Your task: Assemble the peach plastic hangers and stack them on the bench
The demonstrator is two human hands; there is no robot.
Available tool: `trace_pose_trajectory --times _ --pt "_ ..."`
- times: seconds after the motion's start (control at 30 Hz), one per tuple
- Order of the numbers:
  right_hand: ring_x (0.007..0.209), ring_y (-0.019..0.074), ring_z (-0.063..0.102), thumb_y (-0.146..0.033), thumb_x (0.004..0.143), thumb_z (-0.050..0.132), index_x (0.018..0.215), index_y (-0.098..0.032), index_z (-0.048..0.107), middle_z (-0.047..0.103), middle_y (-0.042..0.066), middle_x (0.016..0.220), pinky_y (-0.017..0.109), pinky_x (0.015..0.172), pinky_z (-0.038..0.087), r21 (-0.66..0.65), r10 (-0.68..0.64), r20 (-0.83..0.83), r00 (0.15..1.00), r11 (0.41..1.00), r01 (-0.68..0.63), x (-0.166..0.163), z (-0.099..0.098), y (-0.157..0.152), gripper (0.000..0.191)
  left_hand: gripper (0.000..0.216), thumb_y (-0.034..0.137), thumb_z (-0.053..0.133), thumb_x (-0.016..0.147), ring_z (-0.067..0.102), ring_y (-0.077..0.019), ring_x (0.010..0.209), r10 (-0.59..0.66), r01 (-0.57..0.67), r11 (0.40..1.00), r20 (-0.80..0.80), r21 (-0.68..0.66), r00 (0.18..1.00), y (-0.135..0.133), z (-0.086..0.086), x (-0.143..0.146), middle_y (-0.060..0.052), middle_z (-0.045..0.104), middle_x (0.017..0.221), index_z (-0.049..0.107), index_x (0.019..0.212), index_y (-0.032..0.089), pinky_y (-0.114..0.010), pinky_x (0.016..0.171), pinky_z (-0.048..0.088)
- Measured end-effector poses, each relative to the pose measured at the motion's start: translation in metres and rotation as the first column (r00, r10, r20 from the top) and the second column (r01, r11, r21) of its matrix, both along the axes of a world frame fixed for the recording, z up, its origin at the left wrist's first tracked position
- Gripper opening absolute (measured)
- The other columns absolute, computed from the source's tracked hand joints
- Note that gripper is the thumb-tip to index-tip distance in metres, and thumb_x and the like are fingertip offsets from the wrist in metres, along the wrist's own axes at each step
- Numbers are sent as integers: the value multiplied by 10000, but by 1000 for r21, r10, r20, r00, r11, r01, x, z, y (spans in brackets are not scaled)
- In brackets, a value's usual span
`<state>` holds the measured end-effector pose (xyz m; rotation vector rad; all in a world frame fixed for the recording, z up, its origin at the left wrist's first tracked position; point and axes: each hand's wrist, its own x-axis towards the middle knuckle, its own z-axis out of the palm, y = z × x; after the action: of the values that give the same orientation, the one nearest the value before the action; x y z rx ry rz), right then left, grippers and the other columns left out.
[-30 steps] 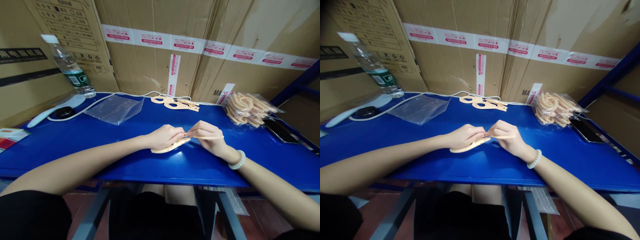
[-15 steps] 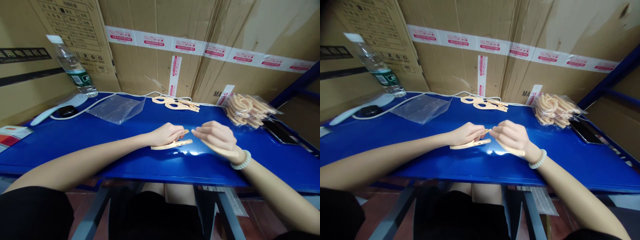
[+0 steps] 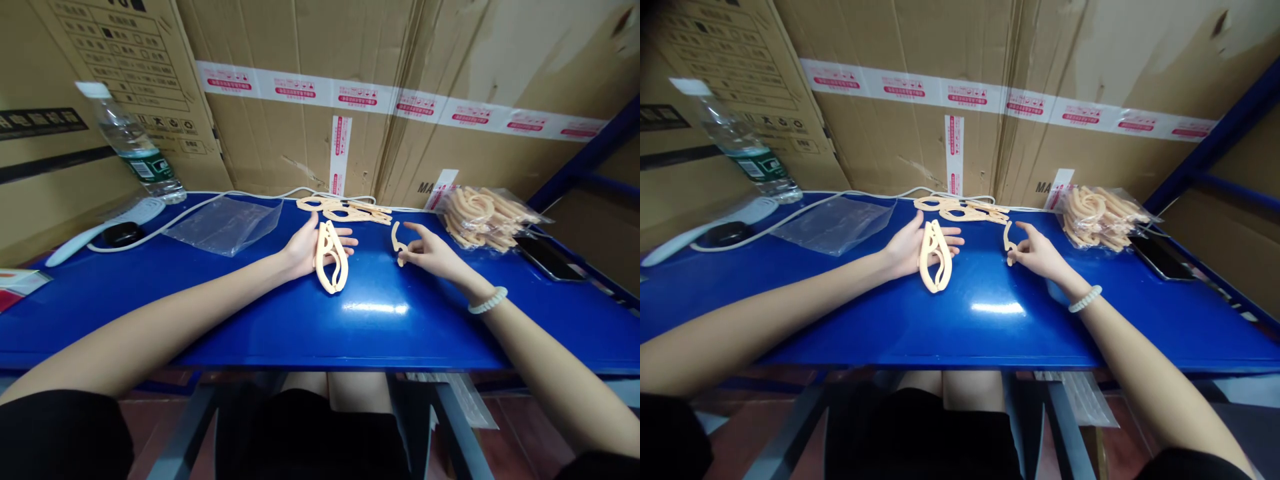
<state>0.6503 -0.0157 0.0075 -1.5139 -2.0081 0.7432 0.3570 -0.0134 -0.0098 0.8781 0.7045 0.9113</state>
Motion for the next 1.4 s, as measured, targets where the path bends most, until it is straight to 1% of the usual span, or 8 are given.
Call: trace_pose_trajectory --times 0.23,0.57,0.67,0.8,0.93,1.0,1.23,1.4 --pt "616 177 657 -202 842 633 1259 -151 546 732 -14 681 273 610 442 56 -65 175 982 997 56 -9 1 -4 429 276 87 549 902 731 -202 822 16 -14 997 -26 73 1000 -8 -1 3 -153 757 1042 673 1148 89 -325 773 584" --pt "564 180 633 -151 836 616 1046 -172 642 696 -33 613 271 596 424 101 -208 373 904 978 183 -11 6 -7 213 256 307 508 1046 669 -130 685 72 -34 948 -110 316 991 -20 -5 11 -85 722 869 630 1141 103 -216 630 527" --pt "567 188 601 -165 877 581 1078 -172 634 646 -27 608 290 608 430 266 -169 320 932 960 83 -14 5 -13 208 279 369 517 1042 653 -119 646 146 -93 925 -119 369 982 -20 -10 13 -69 710 825 614 1131 123 -182 564 484" --pt "890 251 630 -204 961 554 1272 -148 579 679 102 969 373 797 507 631 112 327 938 713 -306 -40 4 -38 317 307 431 552 1017 566 -93 532 244 -185 890 -92 417 965 -18 -15 15 -4 626 712 608 1088 138 -178 506 453" --pt "1147 281 574 -141 1030 498 1281 -171 602 652 137 1231 443 958 487 569 274 679 681 389 -724 -71 0 -63 273 327 450 580 990 522 -92 510 239 -153 860 -118 486 964 -21 -15 16 9 602 700 599 1090 138 -190 489 437" --pt "1175 273 567 -98 1033 487 1188 -152 642 683 112 1182 434 992 477 547 258 742 619 302 -781 -77 -2 -67 226 324 427 620 961 542 -105 552 194 -78 852 -174 518 965 -24 -14 17 -1 619 740 596 1109 140 -203 522 457" --pt "1082 263 584 -156 1038 517 970 -157 671 699 117 1089 455 964 480 613 193 706 681 314 -725 -66 -6 -59 169 297 263 641 856 605 -153 679 -13 136 876 -259 462 966 -29 -15 15 0 627 811 557 1121 159 -271 664 524" --pt "998 262 577 -184 1056 456 946 -153 658 684 111 979 484 1013 400 631 100 714 692 334 -700 -68 -8 -60 232 199 304 589 906 621 -138 681 88 90 847 -306 524 948 -28 -18 14 4 651 826 534 1050 178 -242 636 506"
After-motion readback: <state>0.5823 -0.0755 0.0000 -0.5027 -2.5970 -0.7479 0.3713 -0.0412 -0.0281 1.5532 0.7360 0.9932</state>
